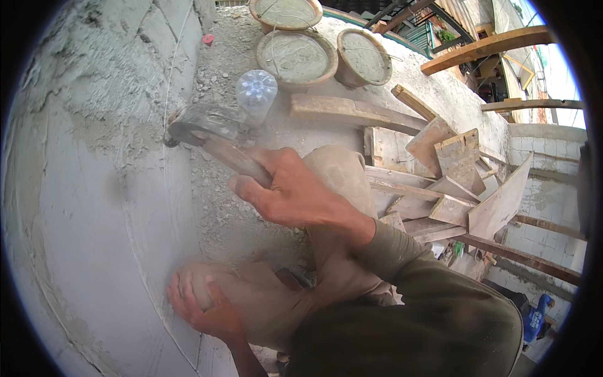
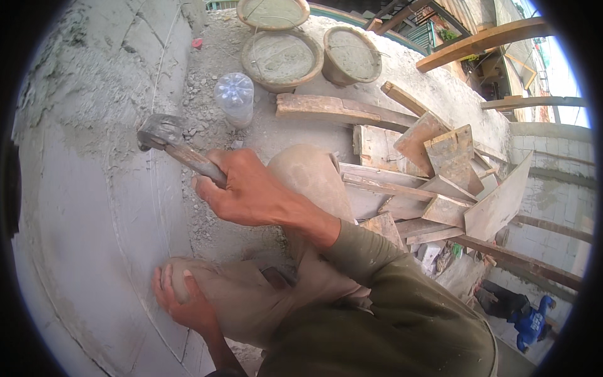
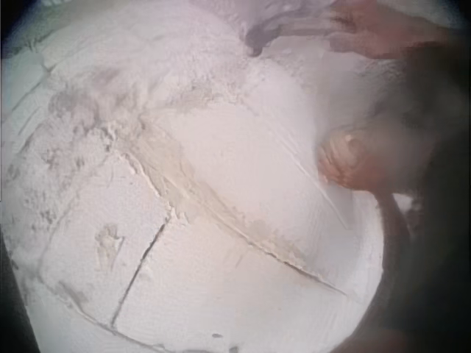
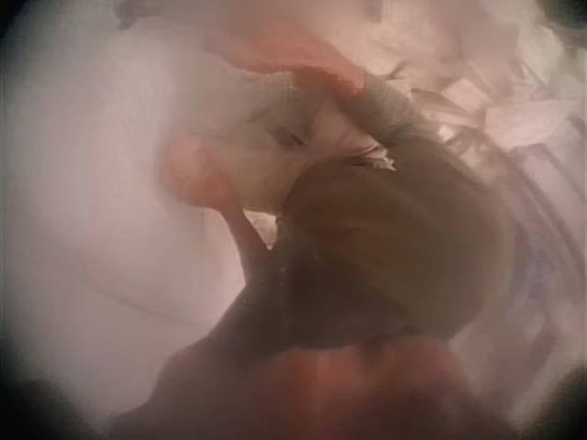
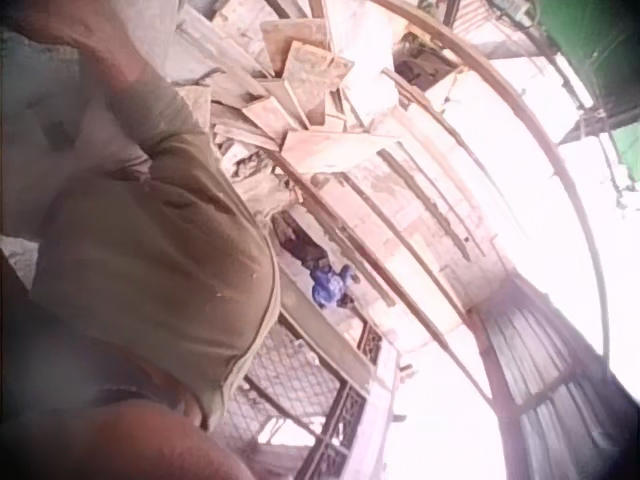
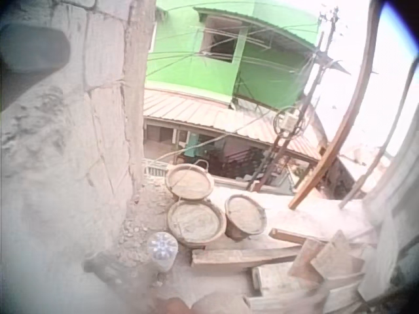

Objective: The person uses a tape measure to measure various sections of a wall and ceiling in a construction area. They extend the tape, align it against surfaces, and record measurements while another person assists nearby.

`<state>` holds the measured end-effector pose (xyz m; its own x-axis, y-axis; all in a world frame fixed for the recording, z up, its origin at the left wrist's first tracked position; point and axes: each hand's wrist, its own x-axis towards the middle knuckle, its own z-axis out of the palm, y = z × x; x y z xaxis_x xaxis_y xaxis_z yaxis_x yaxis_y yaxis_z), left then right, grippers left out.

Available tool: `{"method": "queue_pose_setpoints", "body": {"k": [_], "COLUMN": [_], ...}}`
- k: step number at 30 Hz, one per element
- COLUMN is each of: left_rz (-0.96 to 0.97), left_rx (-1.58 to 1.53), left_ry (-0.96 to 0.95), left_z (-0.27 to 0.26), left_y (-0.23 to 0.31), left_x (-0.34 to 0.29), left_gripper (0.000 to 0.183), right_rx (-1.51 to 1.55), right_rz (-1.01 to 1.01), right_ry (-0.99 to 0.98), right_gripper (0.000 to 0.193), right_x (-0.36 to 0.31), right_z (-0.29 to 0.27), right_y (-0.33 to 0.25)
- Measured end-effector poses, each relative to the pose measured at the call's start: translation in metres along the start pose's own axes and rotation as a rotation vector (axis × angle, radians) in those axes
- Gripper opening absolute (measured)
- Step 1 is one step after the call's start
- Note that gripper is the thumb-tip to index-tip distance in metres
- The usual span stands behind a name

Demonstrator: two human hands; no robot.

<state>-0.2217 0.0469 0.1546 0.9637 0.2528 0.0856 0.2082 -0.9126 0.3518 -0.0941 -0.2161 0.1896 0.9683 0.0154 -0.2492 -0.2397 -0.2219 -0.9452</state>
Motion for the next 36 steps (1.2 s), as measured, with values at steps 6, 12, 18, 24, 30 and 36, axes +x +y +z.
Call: {"method": "queue_pose_setpoints", "body": {"k": [6, 12, 18, 24, 30, 36], "left_rz": [0.065, 0.201, 0.504, 0.108, -0.129, -0.112], "left_rx": [0.201, 0.368, 0.314, 0.142, 0.100, 0.157], "left_ry": [-0.334, -0.813, -1.090, -1.388, -1.522, -1.621], "left_z": [-0.049, -0.101, -0.231, -0.338, -0.355, -0.359], "left_y": [0.057, 0.073, 0.079, 0.075, 0.042, -0.033], "left_x": [0.028, 0.039, -0.001, -0.019, 0.005, 0.039], "left_gripper": [0.036, 0.051, 0.075, 0.063, 0.051, 0.056], "right_rx": [-0.147, -0.054, 0.808, 1.089, 0.839, 0.714], "right_rz": [0.160, 0.374, 0.753, 0.913, 1.230, 1.712], "right_ry": [-0.003, 0.357, 0.651, 1.012, 1.149, 1.507], "right_gripper": [0.033, 0.038, 0.040, 0.033, 0.034, 0.038], "right_x": [-0.044, -0.104, -0.205, -0.365, -0.564, -0.688], "right_z": [-0.051, -0.066, -0.082, -0.073, 0.049, 0.266], "right_y": [-0.047, -0.049, -0.089, -0.121, -0.124, -0.158]}}
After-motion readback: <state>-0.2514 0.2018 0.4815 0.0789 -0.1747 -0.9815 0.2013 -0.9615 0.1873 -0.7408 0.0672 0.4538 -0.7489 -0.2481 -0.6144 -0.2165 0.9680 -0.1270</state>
